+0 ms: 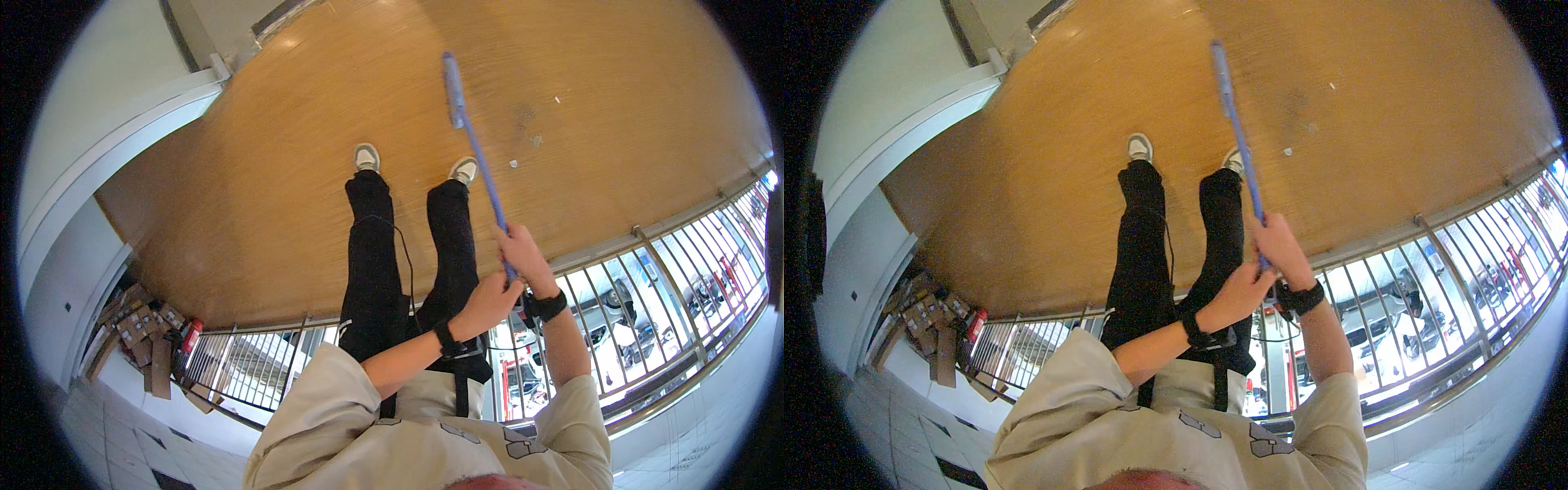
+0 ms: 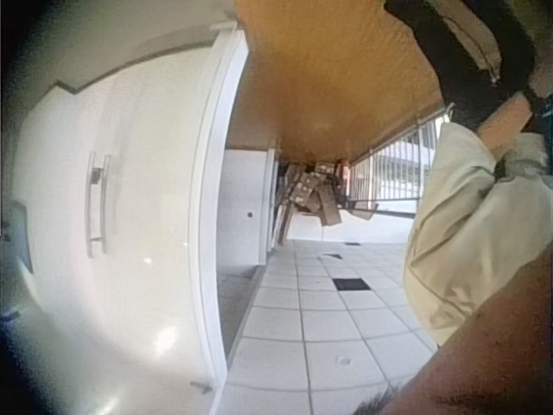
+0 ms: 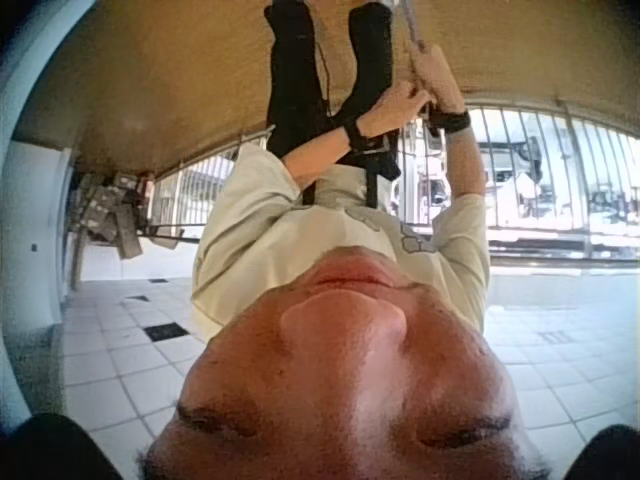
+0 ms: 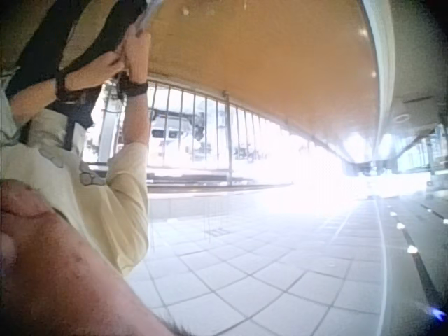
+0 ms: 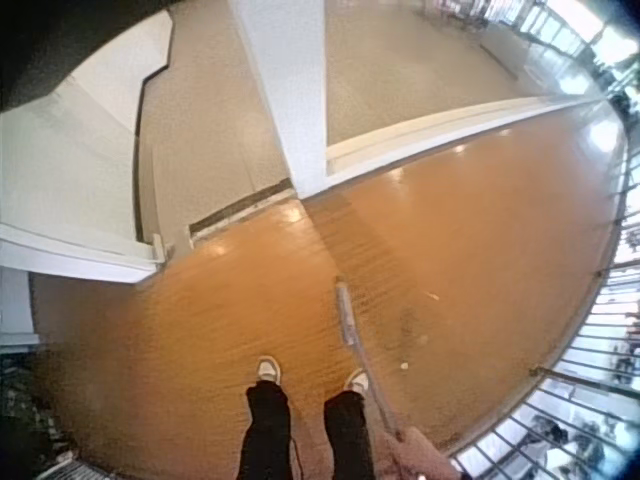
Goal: The person sweeps a wooden floor using a blue broom, moving debris into a pile. The person navigates around stacked cardboard boxes and a fire extinguisher while sweeping a landing area and a staircase.
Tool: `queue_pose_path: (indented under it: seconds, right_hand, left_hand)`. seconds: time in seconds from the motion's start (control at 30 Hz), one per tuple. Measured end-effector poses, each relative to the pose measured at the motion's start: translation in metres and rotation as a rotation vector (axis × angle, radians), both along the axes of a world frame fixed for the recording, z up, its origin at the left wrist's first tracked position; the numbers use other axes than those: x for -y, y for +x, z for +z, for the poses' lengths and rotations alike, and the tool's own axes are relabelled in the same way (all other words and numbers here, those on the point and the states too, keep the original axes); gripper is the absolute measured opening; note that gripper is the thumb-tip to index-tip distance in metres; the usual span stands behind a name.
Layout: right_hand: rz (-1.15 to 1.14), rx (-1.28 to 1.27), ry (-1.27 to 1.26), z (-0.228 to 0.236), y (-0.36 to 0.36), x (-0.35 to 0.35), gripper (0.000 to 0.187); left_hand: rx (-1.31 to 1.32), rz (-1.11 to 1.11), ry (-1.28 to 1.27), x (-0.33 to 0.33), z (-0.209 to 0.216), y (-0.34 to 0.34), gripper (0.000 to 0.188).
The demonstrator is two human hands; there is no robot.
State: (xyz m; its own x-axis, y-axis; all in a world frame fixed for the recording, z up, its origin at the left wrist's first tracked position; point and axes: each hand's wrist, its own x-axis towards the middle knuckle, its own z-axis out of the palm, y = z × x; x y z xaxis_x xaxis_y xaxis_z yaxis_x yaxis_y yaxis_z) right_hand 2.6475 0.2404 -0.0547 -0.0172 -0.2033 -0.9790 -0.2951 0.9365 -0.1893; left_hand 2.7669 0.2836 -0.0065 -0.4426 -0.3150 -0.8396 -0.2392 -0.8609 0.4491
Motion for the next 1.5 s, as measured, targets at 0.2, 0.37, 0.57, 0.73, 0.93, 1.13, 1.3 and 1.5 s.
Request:
queue_pose_path:
  seconds: [0.2,0.37,0.57,0.73,0.93,1.13,1.3,1.5]
  right_hand:
    - [0.095,0.257,-0.044,-0.039,0.162,0.047,0.037]
    - [0.108,0.415,-0.024,-0.087,0.285,0.091,0.035]
    - [0.088,0.389,0.061,-0.127,0.318,0.122,0.033]
    - [-0.109,0.347,0.161,-0.136,0.235,0.129,0.030]
    - [-0.255,0.284,0.127,-0.106,0.034,0.148,0.030]
    - [-0.226,-0.001,0.059,-0.068,-0.157,0.166,0.033]
    - [-0.425,-0.102,0.070,-0.058,-0.279,0.154,0.030]
    - [-0.559,-0.208,0.032,-0.059,-0.341,0.137,0.032]
  left_hand:
    - [0.121,0.249,0.053,0.035,-0.012,0.138,0.017]
    - [0.379,0.324,-0.045,0.078,-0.042,0.239,0.032]
    - [0.453,0.238,-0.038,0.116,-0.084,0.265,0.032]
    - [0.419,0.147,-0.046,0.135,-0.093,0.191,0.032]
    - [0.180,-0.012,0.034,0.165,-0.088,0.019,0.036]
    - [0.022,-0.224,-0.213,0.225,-0.044,-0.136,0.034]
    - [-0.338,0.032,-0.445,0.281,0.032,-0.144,0.032]
    - [-0.814,0.392,-0.278,0.360,0.167,-0.102,0.050]
